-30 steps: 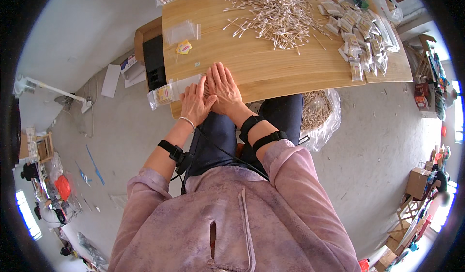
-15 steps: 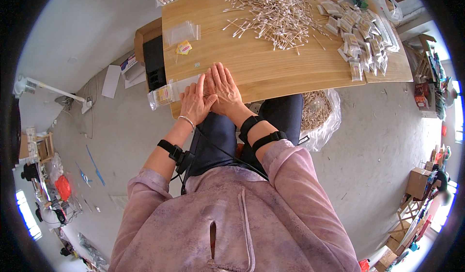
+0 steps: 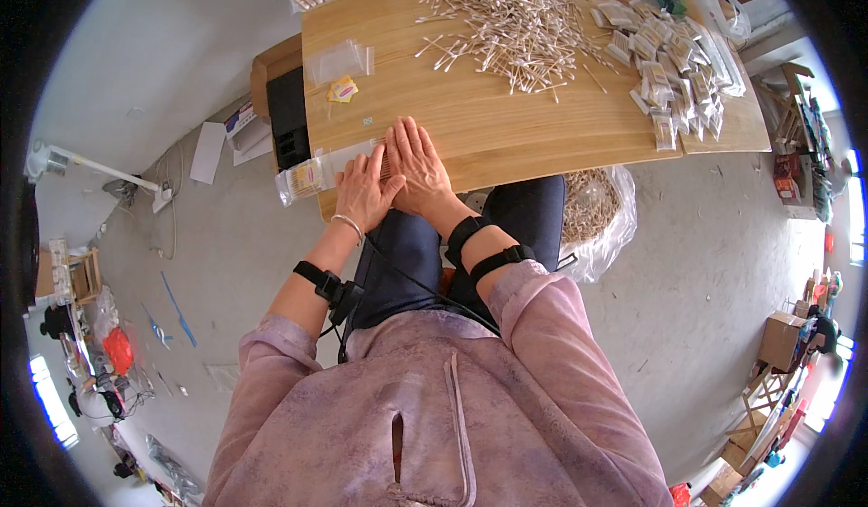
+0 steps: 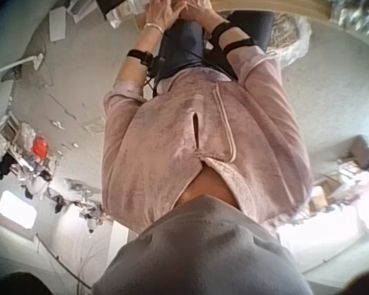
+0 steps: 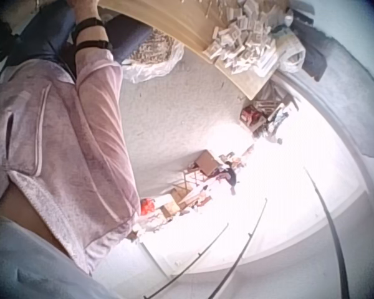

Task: Counting and packaging cotton swabs into plastic bags.

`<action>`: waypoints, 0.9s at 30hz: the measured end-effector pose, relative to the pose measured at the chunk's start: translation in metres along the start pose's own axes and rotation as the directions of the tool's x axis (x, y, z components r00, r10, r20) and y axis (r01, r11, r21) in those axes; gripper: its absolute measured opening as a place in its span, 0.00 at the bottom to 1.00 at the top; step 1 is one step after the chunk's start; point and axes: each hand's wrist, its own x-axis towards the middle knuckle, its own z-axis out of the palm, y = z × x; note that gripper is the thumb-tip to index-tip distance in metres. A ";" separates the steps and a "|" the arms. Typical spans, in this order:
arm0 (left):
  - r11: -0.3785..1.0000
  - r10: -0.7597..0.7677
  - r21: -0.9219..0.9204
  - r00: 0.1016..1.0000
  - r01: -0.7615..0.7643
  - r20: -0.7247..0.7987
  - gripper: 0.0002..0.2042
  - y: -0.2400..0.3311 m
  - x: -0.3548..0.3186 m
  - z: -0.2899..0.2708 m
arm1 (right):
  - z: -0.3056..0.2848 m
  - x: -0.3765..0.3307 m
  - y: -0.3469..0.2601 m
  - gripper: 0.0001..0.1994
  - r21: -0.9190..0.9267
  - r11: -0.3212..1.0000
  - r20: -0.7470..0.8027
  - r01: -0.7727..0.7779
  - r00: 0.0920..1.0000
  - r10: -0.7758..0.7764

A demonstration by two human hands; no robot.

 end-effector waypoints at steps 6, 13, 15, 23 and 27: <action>0.999 -0.011 -0.047 0.999 0.009 -0.041 0.35 0.005 0.002 -0.004 | 0.000 -0.001 0.000 0.38 0.069 0.998 -0.032 -0.008 0.999 0.011; 0.930 -0.089 -0.367 0.982 0.022 -0.166 0.15 -0.013 0.035 -0.010 | -0.005 0.000 -0.001 0.41 0.107 0.994 -0.036 -0.022 0.999 0.026; 0.946 -0.054 -0.323 0.978 -0.014 -0.201 0.09 -0.020 0.045 -0.008 | -0.007 0.000 -0.002 0.42 0.106 0.994 -0.043 -0.015 0.999 0.020; 0.901 -0.067 -0.426 0.944 -0.081 -0.323 0.03 -0.023 0.054 0.006 | -0.005 0.001 -0.002 0.45 0.104 0.994 -0.066 -0.033 0.997 0.040; 0.812 -0.242 -0.581 0.935 0.048 -0.261 0.08 -0.017 0.047 0.001 | -0.004 0.001 -0.001 0.45 0.082 0.996 -0.058 -0.030 0.998 0.034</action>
